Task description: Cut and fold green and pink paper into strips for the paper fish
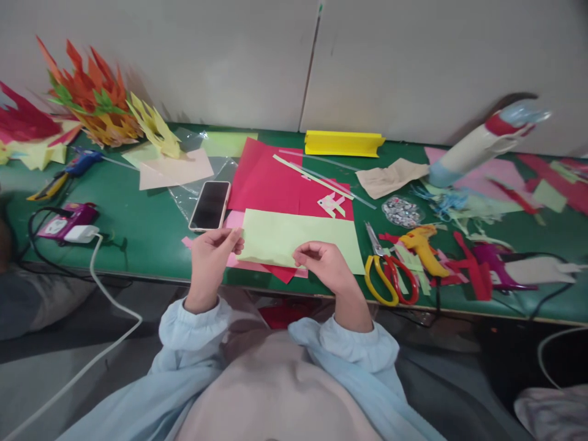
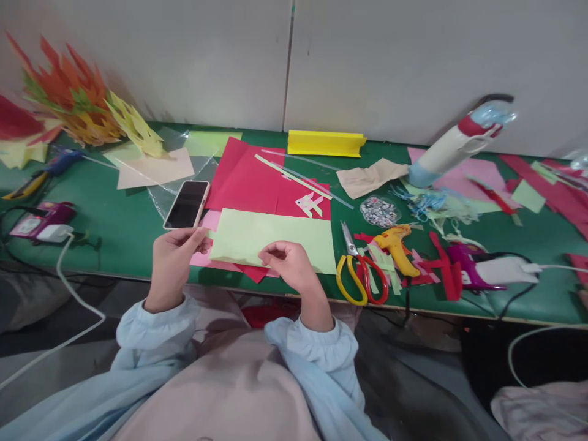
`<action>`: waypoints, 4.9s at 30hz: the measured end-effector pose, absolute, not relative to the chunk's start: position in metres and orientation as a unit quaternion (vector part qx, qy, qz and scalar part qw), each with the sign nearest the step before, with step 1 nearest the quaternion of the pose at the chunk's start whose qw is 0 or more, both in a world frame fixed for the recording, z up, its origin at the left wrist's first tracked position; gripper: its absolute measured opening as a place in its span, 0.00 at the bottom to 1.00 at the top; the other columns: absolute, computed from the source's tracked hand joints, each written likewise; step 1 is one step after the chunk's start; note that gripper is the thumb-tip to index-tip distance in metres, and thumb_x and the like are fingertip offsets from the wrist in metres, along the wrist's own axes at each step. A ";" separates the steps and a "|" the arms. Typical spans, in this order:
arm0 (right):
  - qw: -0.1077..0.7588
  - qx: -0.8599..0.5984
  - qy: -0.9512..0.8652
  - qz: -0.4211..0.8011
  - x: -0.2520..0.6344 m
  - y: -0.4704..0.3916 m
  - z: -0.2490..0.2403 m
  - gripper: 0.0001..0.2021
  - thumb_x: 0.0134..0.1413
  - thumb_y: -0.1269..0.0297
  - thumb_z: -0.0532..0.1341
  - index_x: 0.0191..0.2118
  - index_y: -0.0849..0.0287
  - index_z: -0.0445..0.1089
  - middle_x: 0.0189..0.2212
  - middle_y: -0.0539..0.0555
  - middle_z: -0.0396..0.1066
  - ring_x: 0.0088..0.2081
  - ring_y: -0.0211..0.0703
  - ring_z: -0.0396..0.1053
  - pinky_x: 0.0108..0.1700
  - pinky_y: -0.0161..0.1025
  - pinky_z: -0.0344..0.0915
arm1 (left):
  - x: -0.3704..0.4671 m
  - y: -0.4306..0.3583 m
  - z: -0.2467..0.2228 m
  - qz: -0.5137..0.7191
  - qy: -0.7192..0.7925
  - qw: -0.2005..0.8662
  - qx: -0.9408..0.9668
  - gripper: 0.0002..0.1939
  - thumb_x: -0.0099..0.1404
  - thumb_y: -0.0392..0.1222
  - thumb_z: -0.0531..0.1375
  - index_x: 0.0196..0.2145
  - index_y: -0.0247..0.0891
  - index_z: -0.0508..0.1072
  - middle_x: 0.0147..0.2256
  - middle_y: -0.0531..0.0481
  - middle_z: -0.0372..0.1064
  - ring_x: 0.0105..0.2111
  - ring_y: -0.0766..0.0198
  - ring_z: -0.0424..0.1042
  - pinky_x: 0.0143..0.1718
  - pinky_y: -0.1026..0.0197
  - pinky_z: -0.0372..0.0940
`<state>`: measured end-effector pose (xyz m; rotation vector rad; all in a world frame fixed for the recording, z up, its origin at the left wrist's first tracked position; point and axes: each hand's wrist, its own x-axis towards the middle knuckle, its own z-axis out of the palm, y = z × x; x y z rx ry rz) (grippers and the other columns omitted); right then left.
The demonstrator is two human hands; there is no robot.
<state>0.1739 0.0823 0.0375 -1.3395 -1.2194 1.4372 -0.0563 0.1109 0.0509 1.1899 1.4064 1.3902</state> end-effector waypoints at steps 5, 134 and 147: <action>0.412 -0.547 -0.481 0.547 0.179 0.083 0.039 0.18 0.41 0.50 0.69 0.28 0.62 0.73 0.24 0.53 0.73 0.28 0.38 0.70 0.33 0.35 0.66 | -0.058 0.112 0.055 0.571 0.563 0.398 0.446 0.09 0.56 0.44 0.68 0.25 0.35 0.79 0.20 0.52 0.72 0.19 0.69 0.68 0.22 0.66 0.67; 0.368 -0.479 -0.529 0.596 0.259 0.075 0.072 0.14 0.44 0.57 0.71 0.36 0.61 0.80 0.31 0.57 0.78 0.32 0.42 0.75 0.35 0.36 0.70 | 0.000 0.145 0.043 0.522 0.483 0.561 0.424 0.18 0.53 0.55 0.69 0.27 0.35 0.78 0.27 0.50 0.74 0.27 0.67 0.73 0.38 0.61 0.74; 0.498 -0.503 -0.464 0.532 0.163 0.113 0.067 0.18 0.35 0.56 0.74 0.34 0.61 0.78 0.25 0.50 0.72 0.29 0.35 0.67 0.36 0.37 0.67 | -0.006 0.124 0.061 0.315 0.439 0.549 0.638 0.10 0.58 0.40 0.58 0.21 0.37 0.73 0.21 0.53 0.72 0.25 0.66 0.72 0.31 0.65 0.67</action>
